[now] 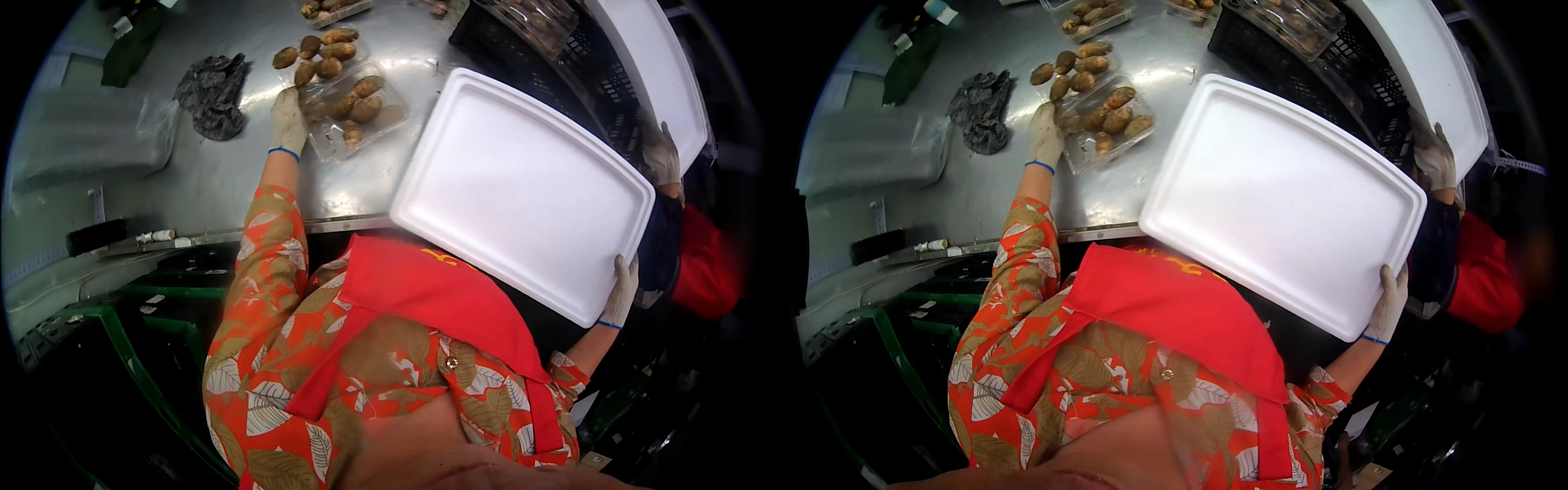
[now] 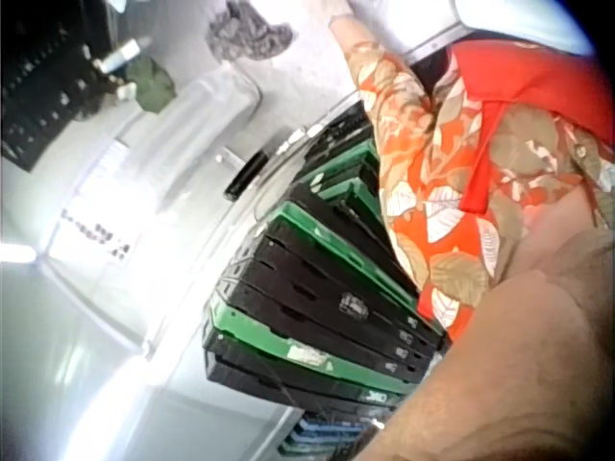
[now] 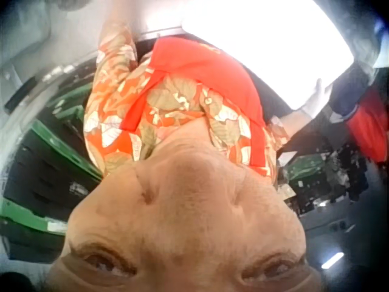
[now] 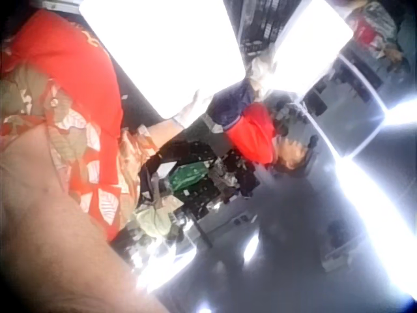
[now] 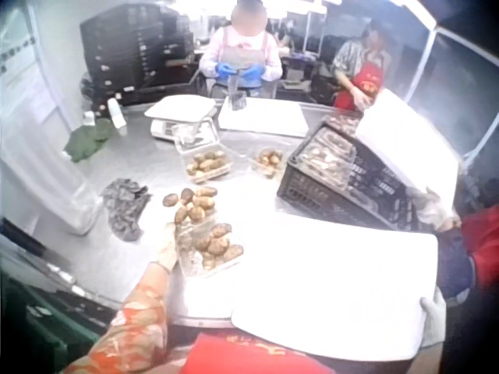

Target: The person sorts brown mushrooms from a black crate into clear plastic containers on a stainless steel table. They wear gloves and a red apron while arranging the mushrooms. The person briefly walks to a nearby area to retrieve white styrofoam trays and returns to the table to place them down.

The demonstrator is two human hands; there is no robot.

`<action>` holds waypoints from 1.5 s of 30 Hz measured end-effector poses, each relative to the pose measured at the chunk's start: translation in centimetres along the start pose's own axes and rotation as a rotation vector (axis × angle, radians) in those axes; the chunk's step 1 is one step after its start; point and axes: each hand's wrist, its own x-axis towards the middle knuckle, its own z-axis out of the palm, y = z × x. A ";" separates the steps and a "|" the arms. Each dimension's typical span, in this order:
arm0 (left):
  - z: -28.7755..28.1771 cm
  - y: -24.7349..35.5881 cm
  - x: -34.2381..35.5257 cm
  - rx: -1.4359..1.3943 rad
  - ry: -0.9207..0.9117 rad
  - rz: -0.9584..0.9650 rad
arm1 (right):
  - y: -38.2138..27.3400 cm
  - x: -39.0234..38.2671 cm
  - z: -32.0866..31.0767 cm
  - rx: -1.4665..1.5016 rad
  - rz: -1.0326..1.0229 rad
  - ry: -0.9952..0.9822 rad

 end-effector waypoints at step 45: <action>6.5 8.9 -9.3 0.535 -0.019 0.092 | -6.6 5.1 25.0 -0.471 -0.400 -0.427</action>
